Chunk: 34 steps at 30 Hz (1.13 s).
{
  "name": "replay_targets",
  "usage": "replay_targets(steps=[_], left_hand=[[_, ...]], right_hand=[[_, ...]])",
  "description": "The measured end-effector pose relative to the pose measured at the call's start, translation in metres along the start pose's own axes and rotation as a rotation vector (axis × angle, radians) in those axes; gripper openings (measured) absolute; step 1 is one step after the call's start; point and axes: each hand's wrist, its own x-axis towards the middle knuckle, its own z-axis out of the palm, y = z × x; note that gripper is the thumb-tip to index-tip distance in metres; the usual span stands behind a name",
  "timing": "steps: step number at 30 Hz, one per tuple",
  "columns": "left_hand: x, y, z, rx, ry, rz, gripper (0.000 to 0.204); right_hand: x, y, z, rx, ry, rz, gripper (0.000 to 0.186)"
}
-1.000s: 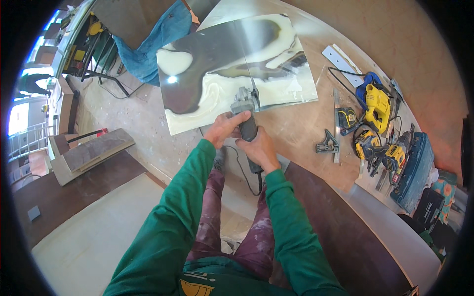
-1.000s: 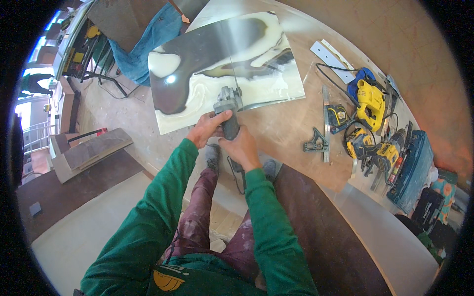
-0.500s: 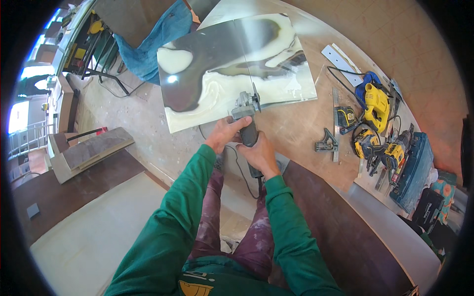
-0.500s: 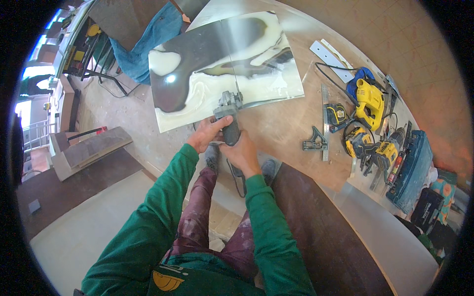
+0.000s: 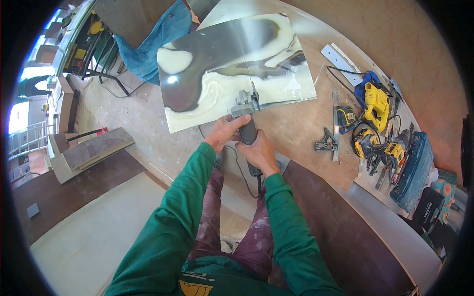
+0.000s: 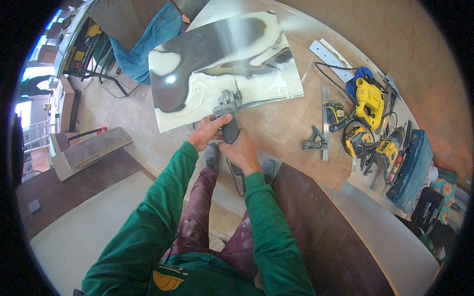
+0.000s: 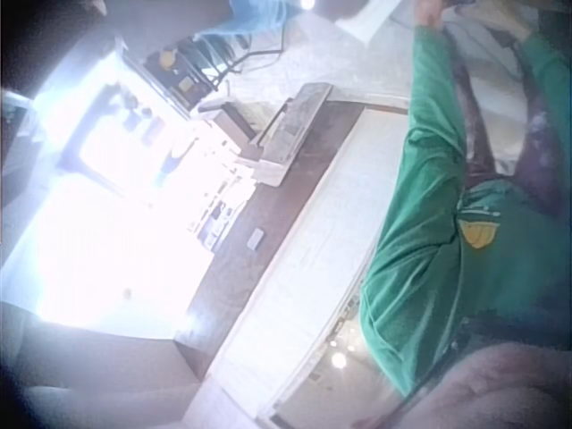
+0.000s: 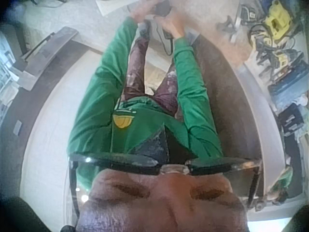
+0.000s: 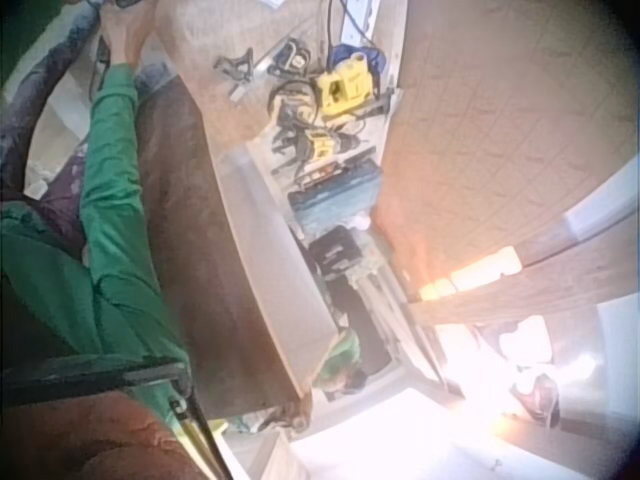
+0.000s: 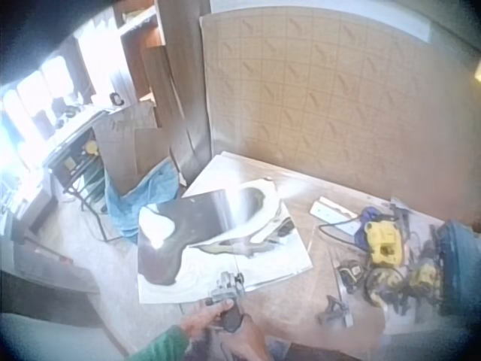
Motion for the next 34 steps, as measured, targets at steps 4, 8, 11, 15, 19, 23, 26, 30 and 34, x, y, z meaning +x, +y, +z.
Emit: replay_targets(steps=[4,8,11,15,19,23,26,30,34], left_hand=[[0.003,0.001,-0.003,0.0,-0.01,0.002,0.093],[0.005,0.003,-0.003,0.021,0.014,-0.005,0.09],[0.009,0.004,-0.006,0.036,0.001,-0.011,0.088],[0.016,0.0,-0.009,0.007,0.0,0.003,0.086],[0.018,0.004,-0.009,0.004,-0.015,-0.002,0.086],[0.017,0.006,-0.009,-0.013,-0.034,-0.011,0.086],[0.019,0.003,-0.012,-0.009,-0.024,-0.025,0.086],[0.016,-0.002,-0.006,-0.032,0.011,-0.012,0.085],[0.01,-0.003,-0.001,-0.026,0.025,-0.035,0.086]], right_hand=[[0.003,0.002,0.001,-0.004,-0.004,-0.009,0.073],[0.009,0.006,0.004,0.014,-0.001,-0.017,0.073],[0.012,0.005,0.004,-0.006,-0.002,-0.006,0.074],[0.015,0.002,0.005,-0.019,0.012,-0.019,0.074],[0.02,0.002,0.005,-0.009,0.02,-0.031,0.073],[0.02,0.001,0.003,-0.005,0.014,-0.028,0.072],[0.018,-0.003,0.002,-0.013,0.008,-0.021,0.071],[0.019,0.001,0.003,0.016,0.013,-0.026,0.071],[0.014,0.001,0.002,0.026,-0.009,-0.003,0.071]])
